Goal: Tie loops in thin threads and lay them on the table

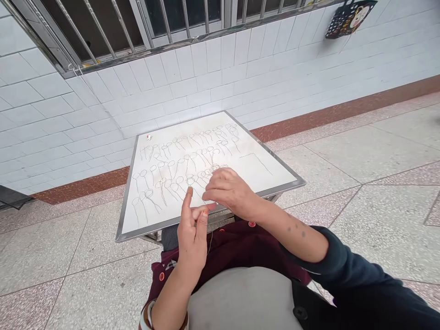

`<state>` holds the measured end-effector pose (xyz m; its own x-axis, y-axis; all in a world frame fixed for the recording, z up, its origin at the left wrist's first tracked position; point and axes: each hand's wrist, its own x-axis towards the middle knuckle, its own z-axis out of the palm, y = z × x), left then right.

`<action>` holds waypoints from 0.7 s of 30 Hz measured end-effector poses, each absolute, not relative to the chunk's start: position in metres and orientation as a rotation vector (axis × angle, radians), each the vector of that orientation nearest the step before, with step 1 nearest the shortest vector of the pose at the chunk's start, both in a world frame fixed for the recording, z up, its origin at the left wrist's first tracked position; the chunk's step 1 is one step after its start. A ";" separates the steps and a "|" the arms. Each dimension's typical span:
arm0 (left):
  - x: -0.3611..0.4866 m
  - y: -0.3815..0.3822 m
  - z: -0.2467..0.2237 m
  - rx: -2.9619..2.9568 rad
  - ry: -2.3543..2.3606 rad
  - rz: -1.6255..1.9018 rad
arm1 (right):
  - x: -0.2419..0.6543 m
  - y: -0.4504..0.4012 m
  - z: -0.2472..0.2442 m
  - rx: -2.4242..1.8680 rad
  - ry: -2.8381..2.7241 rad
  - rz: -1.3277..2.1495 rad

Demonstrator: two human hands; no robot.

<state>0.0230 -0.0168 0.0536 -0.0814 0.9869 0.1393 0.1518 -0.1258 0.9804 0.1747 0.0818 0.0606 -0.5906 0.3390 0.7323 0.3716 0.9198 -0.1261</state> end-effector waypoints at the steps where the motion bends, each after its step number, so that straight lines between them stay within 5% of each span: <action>1: 0.023 -0.014 0.055 1.321 1.275 1.314 | 0.174 0.082 0.061 -0.472 -2.254 -0.042; 7: 0.024 -0.008 0.047 1.044 1.141 1.431 | 0.173 0.071 0.060 -0.553 -2.066 0.037; 14: 0.020 -0.007 0.049 1.021 1.174 1.540 | 0.161 0.035 0.019 -0.863 -1.916 0.802; 21: 0.015 -0.013 0.047 1.202 1.380 1.596 | 0.156 0.036 0.017 -0.854 -1.625 1.131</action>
<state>0.0150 -0.0130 0.0469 -0.3260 0.9241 0.1993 0.0636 -0.1889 0.9799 0.1563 0.0363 0.0171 -0.3088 0.9005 0.3062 0.0260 0.3298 -0.9437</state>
